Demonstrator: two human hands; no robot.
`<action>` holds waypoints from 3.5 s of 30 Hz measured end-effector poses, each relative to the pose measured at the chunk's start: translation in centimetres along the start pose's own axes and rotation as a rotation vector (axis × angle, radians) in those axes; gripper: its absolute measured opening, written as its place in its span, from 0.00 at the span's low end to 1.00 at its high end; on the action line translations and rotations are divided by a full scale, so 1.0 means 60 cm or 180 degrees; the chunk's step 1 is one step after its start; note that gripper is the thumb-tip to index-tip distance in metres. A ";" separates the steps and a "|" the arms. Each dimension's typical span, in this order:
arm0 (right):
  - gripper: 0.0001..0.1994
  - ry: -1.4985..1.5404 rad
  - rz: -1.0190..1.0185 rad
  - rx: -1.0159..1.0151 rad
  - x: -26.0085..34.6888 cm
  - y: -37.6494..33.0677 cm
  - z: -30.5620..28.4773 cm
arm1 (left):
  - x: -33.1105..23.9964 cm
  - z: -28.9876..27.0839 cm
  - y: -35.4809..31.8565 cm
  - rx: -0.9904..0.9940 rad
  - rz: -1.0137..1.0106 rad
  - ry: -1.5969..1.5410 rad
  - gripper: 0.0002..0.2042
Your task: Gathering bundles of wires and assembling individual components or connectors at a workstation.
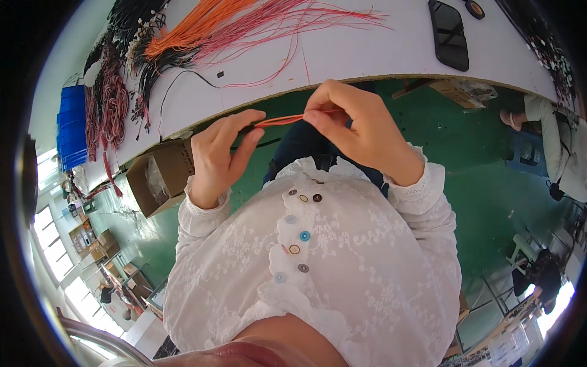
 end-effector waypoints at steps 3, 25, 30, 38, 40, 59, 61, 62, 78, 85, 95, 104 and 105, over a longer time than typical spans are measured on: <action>0.06 0.0083 0.0107 0.0258 -0.003 0.014 0.037 | -0.026 0.005 0.004 0.0326 0.0310 0.0199 0.08; 0.05 -0.0377 0.0075 0.0180 0.022 0.016 0.007 | -0.008 -0.010 -0.006 0.0405 0.0459 0.0240 0.19; 0.05 -0.0291 -0.0059 0.0283 0.014 0.020 0.014 | 0.009 -0.006 0.000 0.0295 0.0026 -0.0716 0.13; 0.06 0.0146 -0.0057 0.0392 -0.002 0.039 0.052 | 0.010 0.034 0.006 0.0315 -0.0581 -0.1548 0.06; 0.07 0.0432 -0.0011 0.0330 -0.013 0.035 0.053 | 0.009 0.028 0.013 0.0407 -0.0271 -0.1092 0.05; 0.07 0.0908 0.0107 0.0151 -0.061 0.016 0.014 | 0.029 0.005 0.006 -0.0007 -0.0411 -0.0756 0.08; 0.08 0.0860 0.0125 0.0175 -0.055 0.018 0.015 | 0.009 0.011 0.008 -0.0009 0.0003 -0.0488 0.08; 0.08 0.0403 -0.0043 0.0294 -0.033 0.023 0.025 | 0.005 0.013 0.011 -0.0008 0.0008 -0.0490 0.08; 0.06 0.0036 -0.0254 0.0371 -0.010 0.039 0.034 | -0.003 0.027 0.015 0.0388 0.0146 -0.0335 0.05; 0.05 0.0140 -0.0174 0.0181 -0.024 0.034 0.019 | 0.008 0.025 0.005 0.0079 0.0062 -0.0235 0.10; 0.03 -0.0337 -0.0348 0.0113 0.010 0.032 0.015 | -0.005 0.014 0.018 0.0180 0.0358 -0.0220 0.13; 0.04 -0.0426 -0.0573 0.0330 0.016 0.035 0.028 | 0.008 0.060 0.016 0.0394 -0.0395 -0.1646 0.10; 0.04 -0.0429 -0.0568 0.0324 0.012 0.039 0.028 | 0.008 0.065 0.025 0.0340 -0.0400 -0.1853 0.11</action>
Point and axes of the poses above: each hand's wrist, its own y-axis towards the middle knuckle, its own z-axis out of the palm, x = y × z, the point moved 7 cm from there along y, towards the middle knuckle, and after that the axes turned 11 degrees about y, right-handed, at the moved point
